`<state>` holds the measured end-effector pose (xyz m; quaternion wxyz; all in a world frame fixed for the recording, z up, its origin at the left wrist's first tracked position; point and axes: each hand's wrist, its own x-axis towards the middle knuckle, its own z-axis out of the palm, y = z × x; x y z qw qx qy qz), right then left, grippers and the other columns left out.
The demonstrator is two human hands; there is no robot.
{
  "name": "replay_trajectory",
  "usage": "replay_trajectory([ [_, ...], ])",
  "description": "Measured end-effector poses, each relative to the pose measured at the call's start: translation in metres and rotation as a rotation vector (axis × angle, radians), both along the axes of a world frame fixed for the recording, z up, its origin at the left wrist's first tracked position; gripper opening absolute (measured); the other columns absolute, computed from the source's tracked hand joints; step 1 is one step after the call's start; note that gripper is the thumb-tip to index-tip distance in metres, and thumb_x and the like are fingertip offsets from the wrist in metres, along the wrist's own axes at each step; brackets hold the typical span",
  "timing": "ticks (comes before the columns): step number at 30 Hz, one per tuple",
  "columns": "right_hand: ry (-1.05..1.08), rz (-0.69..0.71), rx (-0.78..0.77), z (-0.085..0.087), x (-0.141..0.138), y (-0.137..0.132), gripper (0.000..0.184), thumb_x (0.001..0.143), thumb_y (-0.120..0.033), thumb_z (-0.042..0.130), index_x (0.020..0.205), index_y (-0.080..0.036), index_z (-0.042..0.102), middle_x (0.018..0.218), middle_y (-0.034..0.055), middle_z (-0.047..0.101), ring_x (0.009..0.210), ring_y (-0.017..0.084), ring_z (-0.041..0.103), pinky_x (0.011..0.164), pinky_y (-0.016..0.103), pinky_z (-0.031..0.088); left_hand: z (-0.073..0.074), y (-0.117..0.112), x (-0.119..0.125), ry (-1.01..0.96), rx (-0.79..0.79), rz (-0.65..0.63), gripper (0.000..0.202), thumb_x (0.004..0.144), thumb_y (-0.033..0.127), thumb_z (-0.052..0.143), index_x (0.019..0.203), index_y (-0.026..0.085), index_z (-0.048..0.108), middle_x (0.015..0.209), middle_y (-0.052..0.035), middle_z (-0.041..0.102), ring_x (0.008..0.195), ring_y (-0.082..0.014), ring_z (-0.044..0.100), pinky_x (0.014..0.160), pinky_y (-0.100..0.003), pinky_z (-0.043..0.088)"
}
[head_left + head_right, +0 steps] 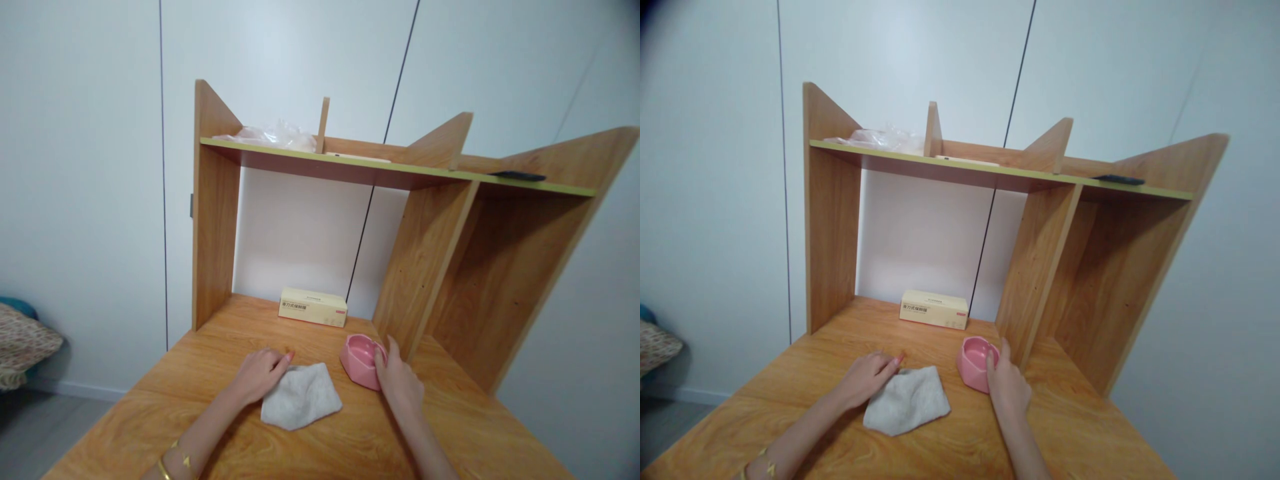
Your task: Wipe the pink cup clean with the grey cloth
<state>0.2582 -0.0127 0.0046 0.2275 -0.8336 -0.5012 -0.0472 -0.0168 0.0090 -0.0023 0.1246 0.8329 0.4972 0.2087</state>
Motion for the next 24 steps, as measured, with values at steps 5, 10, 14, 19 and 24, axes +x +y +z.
replay_trajectory([
  [5,-0.118,0.103,0.157,0.020,-0.037,-0.012,0.043,0.088,-0.037,0.027,0.127,-0.020,0.038,0.082,0.0092,0.067,0.074,0.025,0.064,0.061,0.033,0.042,-0.005,0.003,-0.001,-0.035,-0.014,0.030,0.061,0.086,0.055,0.020,0.063,0.016,0.061,0.069,-0.0101,0.062,0.069,-0.0232,0.056,0.061,-0.028,0.033],
  [10,-0.143,0.614,0.342,0.008,-0.077,-0.023,0.027,0.088,-0.028,0.032,0.089,-0.020,0.058,0.070,0.0021,0.066,0.066,0.016,0.061,0.060,0.025,0.037,-0.011,0.007,0.001,-0.190,-0.097,0.026,0.060,0.082,0.062,0.025,0.043,0.019,0.042,0.045,-0.0007,0.043,0.049,-0.0160,0.044,0.051,-0.026,0.025],
  [14,-0.207,0.891,0.407,-0.004,-0.113,-0.039,0.016,0.082,-0.028,0.045,0.070,-0.021,0.053,0.068,-0.0005,0.060,0.067,0.015,0.056,0.061,0.025,0.035,-0.015,0.012,0.004,-0.335,-0.205,0.015,0.061,0.075,0.071,0.025,0.041,0.020,0.031,0.042,0.0045,0.026,0.044,-0.0113,0.029,0.046,-0.025,0.018],
  [19,-0.227,0.919,0.431,-0.008,-0.141,-0.056,0.040,0.058,-0.052,0.068,0.080,-0.022,0.052,0.078,-0.0006,0.059,0.074,0.020,0.052,0.066,0.031,0.038,-0.016,0.014,0.009,-0.545,-0.382,-0.072,0.063,0.069,0.078,0.022,0.043,0.020,0.029,0.043,0.0057,0.025,0.044,-0.0100,0.026,0.044,-0.023,0.019],
  [24,-0.353,0.827,0.422,-0.007,-0.142,-0.054,0.055,0.057,-0.044,0.071,0.101,-0.018,0.051,0.088,0.0056,0.059,0.076,0.024,0.053,0.068,0.038,0.041,-0.013,0.007,0.012,-0.686,-0.571,-0.238,0.071,0.071,0.076,0.010,0.049,0.018,0.044,0.047,0.0028,0.038,0.046,-0.0108,0.032,0.045,-0.022,0.025],
])
